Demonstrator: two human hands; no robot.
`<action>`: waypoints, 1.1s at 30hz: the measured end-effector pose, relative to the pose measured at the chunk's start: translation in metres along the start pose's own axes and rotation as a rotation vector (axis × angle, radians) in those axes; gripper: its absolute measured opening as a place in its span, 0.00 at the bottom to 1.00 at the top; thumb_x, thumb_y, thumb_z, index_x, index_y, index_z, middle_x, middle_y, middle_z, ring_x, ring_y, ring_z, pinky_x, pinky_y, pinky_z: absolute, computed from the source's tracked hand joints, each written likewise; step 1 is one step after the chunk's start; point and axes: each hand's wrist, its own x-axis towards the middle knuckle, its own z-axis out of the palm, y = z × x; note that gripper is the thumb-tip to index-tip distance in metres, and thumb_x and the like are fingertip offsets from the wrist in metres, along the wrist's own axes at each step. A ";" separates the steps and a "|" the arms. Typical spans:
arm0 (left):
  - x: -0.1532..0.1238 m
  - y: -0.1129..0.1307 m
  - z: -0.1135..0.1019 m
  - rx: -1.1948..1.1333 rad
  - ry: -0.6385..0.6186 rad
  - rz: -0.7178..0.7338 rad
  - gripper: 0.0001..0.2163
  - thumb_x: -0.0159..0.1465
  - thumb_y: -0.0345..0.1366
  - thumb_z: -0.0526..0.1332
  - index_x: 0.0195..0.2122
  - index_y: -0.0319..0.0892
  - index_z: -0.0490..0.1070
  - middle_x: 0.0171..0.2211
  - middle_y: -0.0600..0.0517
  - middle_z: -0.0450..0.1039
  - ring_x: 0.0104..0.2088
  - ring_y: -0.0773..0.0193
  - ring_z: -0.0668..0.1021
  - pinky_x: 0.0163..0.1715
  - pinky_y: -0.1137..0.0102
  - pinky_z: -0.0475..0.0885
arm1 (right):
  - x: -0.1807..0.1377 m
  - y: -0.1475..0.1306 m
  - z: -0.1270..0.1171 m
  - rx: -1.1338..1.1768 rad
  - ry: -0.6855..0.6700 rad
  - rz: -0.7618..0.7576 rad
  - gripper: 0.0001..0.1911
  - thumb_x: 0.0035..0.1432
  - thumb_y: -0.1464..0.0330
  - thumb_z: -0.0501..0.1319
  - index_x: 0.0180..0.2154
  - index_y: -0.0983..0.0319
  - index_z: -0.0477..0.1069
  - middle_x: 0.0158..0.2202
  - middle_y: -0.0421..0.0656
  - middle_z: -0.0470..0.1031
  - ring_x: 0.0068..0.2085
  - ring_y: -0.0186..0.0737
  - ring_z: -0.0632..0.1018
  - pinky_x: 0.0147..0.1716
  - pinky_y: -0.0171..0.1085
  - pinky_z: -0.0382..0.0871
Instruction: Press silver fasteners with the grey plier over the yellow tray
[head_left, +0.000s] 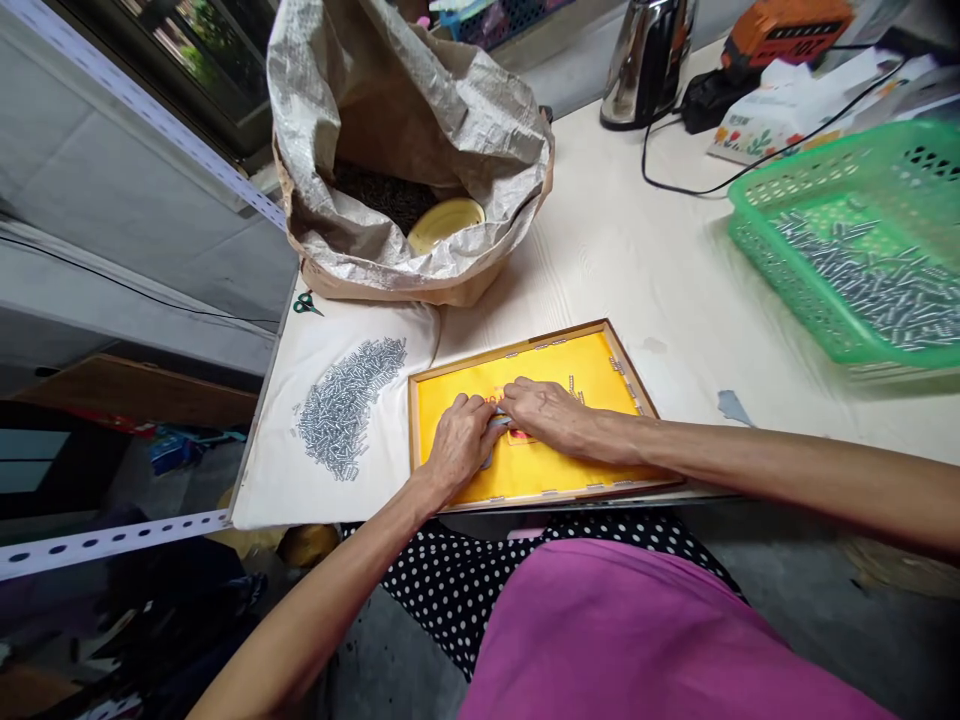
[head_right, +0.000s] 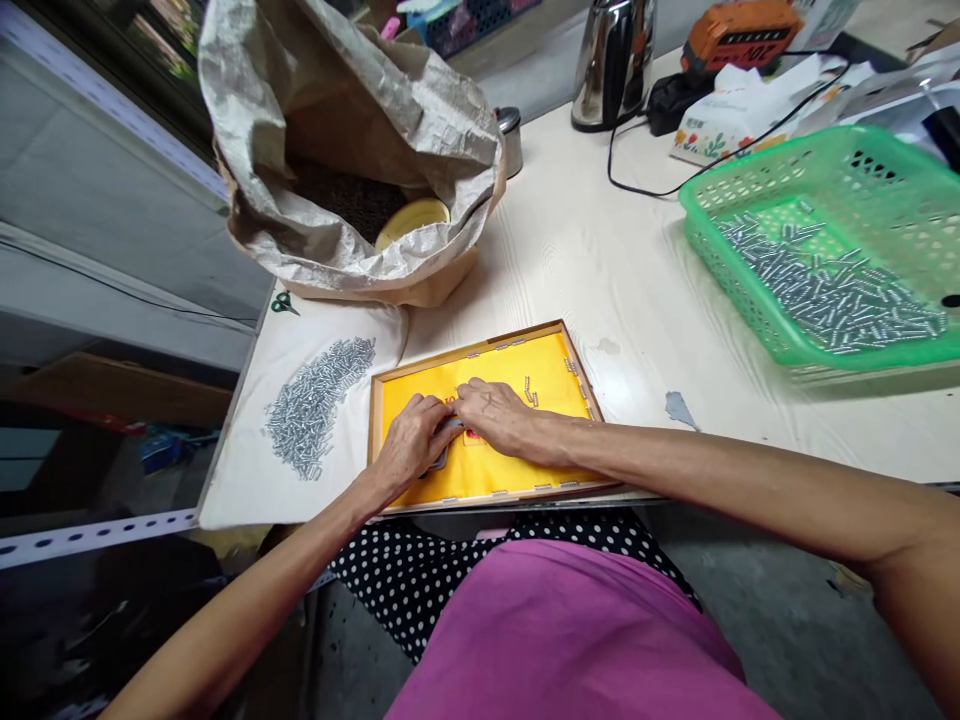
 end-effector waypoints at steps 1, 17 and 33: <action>-0.001 0.001 0.002 -0.005 0.033 -0.001 0.11 0.70 0.40 0.56 0.47 0.40 0.72 0.42 0.44 0.75 0.45 0.53 0.75 0.46 0.58 0.74 | -0.001 0.001 -0.003 -0.013 0.009 0.005 0.08 0.66 0.73 0.55 0.44 0.65 0.71 0.42 0.50 0.74 0.44 0.46 0.72 0.39 0.41 0.65; -0.074 -0.020 0.012 -0.268 0.489 -0.446 0.13 0.71 0.39 0.52 0.42 0.41 0.75 0.39 0.45 0.73 0.43 0.54 0.78 0.47 0.59 0.76 | -0.003 -0.011 0.018 -0.084 0.136 -0.107 0.12 0.72 0.68 0.48 0.41 0.63 0.69 0.38 0.47 0.74 0.37 0.43 0.68 0.39 0.42 0.56; -0.048 -0.016 0.005 -0.492 0.448 -0.546 0.18 0.70 0.46 0.51 0.35 0.41 0.77 0.34 0.47 0.74 0.36 0.57 0.78 0.39 0.63 0.75 | -0.048 0.010 0.001 -0.121 0.096 0.014 0.10 0.71 0.71 0.45 0.40 0.61 0.63 0.37 0.46 0.71 0.30 0.37 0.68 0.26 0.40 0.41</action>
